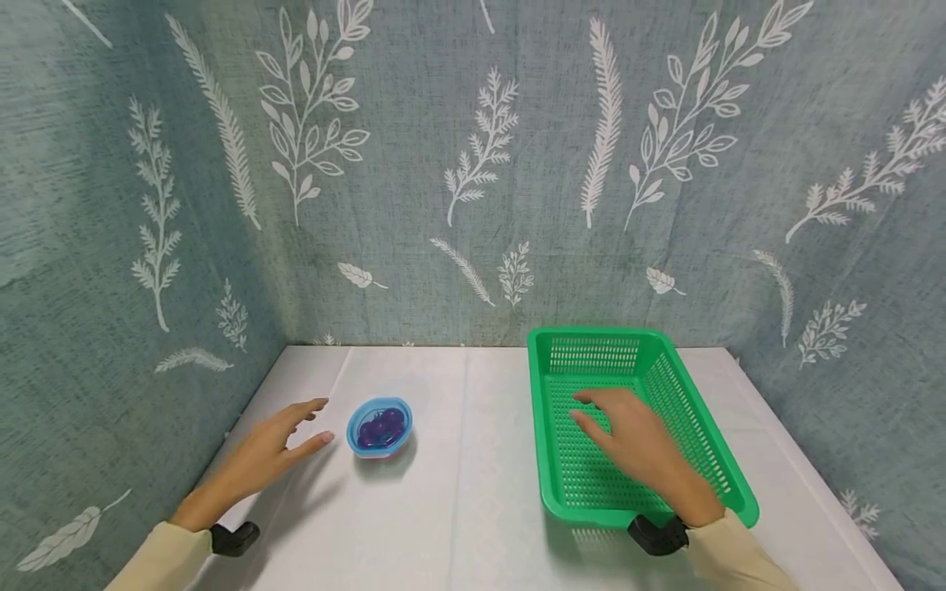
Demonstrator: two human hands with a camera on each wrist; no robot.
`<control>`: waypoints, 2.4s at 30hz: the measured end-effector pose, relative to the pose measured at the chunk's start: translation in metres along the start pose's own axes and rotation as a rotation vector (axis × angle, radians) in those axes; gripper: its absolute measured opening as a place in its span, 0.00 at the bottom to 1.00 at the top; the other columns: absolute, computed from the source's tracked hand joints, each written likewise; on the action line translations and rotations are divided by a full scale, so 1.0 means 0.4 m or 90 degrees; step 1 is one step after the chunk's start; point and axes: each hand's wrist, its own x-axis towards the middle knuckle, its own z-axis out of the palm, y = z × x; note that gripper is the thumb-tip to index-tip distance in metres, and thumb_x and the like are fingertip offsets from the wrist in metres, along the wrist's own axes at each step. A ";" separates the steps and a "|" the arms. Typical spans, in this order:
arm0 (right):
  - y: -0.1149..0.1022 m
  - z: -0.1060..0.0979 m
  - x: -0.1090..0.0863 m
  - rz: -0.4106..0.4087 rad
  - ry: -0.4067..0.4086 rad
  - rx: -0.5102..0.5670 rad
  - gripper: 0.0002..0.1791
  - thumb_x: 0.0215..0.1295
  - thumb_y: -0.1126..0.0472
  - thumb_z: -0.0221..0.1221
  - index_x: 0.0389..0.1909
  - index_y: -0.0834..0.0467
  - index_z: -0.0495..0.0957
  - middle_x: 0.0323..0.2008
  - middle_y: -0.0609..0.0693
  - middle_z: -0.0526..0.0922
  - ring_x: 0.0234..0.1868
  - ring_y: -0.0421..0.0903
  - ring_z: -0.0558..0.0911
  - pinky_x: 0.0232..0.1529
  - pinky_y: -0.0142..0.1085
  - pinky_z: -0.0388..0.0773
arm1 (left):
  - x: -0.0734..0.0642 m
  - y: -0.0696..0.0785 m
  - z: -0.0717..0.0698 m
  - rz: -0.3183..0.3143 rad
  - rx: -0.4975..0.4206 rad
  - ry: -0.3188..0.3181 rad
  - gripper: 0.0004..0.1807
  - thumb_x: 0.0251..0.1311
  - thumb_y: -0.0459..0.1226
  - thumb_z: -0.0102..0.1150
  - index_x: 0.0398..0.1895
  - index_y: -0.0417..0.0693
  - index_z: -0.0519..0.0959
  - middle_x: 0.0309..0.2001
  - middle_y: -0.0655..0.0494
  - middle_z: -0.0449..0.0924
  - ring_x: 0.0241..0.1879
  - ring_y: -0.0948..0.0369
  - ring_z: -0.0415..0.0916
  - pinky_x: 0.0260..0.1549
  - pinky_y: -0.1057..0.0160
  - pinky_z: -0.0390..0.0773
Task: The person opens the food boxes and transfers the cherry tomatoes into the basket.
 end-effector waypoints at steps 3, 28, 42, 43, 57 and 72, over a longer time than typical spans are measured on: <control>-0.025 0.028 0.016 -0.033 0.009 0.009 0.15 0.72 0.55 0.64 0.56 0.55 0.84 0.52 0.49 0.86 0.53 0.53 0.83 0.45 0.49 0.82 | 0.001 -0.003 0.013 -0.001 -0.053 0.000 0.39 0.68 0.56 0.63 0.74 0.44 0.69 0.66 0.44 0.76 0.60 0.47 0.77 0.52 0.42 0.80; -0.231 0.205 0.119 -0.147 -0.069 0.101 0.16 0.72 0.56 0.65 0.57 0.55 0.83 0.53 0.46 0.86 0.51 0.45 0.82 0.51 0.41 0.82 | 0.034 -0.013 0.113 0.010 -0.256 -0.048 0.55 0.52 0.50 0.80 0.79 0.42 0.61 0.66 0.40 0.73 0.60 0.44 0.76 0.51 0.46 0.82; -0.341 0.284 0.154 -0.168 -0.120 0.123 0.15 0.73 0.58 0.64 0.56 0.56 0.83 0.51 0.47 0.86 0.50 0.44 0.81 0.53 0.37 0.81 | 0.037 -0.012 0.139 -0.031 -0.341 -0.096 0.59 0.51 0.46 0.81 0.82 0.43 0.55 0.68 0.40 0.70 0.66 0.40 0.71 0.57 0.48 0.80; -0.347 0.291 0.156 -0.167 -0.124 0.123 0.15 0.73 0.57 0.64 0.56 0.56 0.84 0.51 0.47 0.86 0.50 0.44 0.81 0.53 0.37 0.81 | 0.037 -0.012 0.141 -0.030 -0.344 -0.099 0.59 0.52 0.46 0.81 0.82 0.43 0.54 0.68 0.39 0.70 0.66 0.38 0.71 0.57 0.48 0.80; -0.377 0.388 0.186 -0.195 -0.123 0.116 0.16 0.68 0.61 0.69 0.55 0.57 0.84 0.55 0.47 0.84 0.59 0.44 0.80 0.62 0.36 0.77 | 0.047 -0.013 0.162 -0.044 -0.391 -0.110 0.61 0.52 0.45 0.81 0.83 0.46 0.51 0.78 0.40 0.58 0.73 0.39 0.62 0.65 0.41 0.71; -0.367 0.454 0.209 -0.240 -0.096 0.082 0.14 0.69 0.62 0.67 0.53 0.55 0.87 0.53 0.48 0.83 0.56 0.41 0.81 0.57 0.26 0.76 | 0.062 -0.025 0.176 -0.073 -0.451 -0.161 0.61 0.54 0.43 0.80 0.85 0.53 0.47 0.77 0.43 0.58 0.74 0.44 0.61 0.67 0.46 0.70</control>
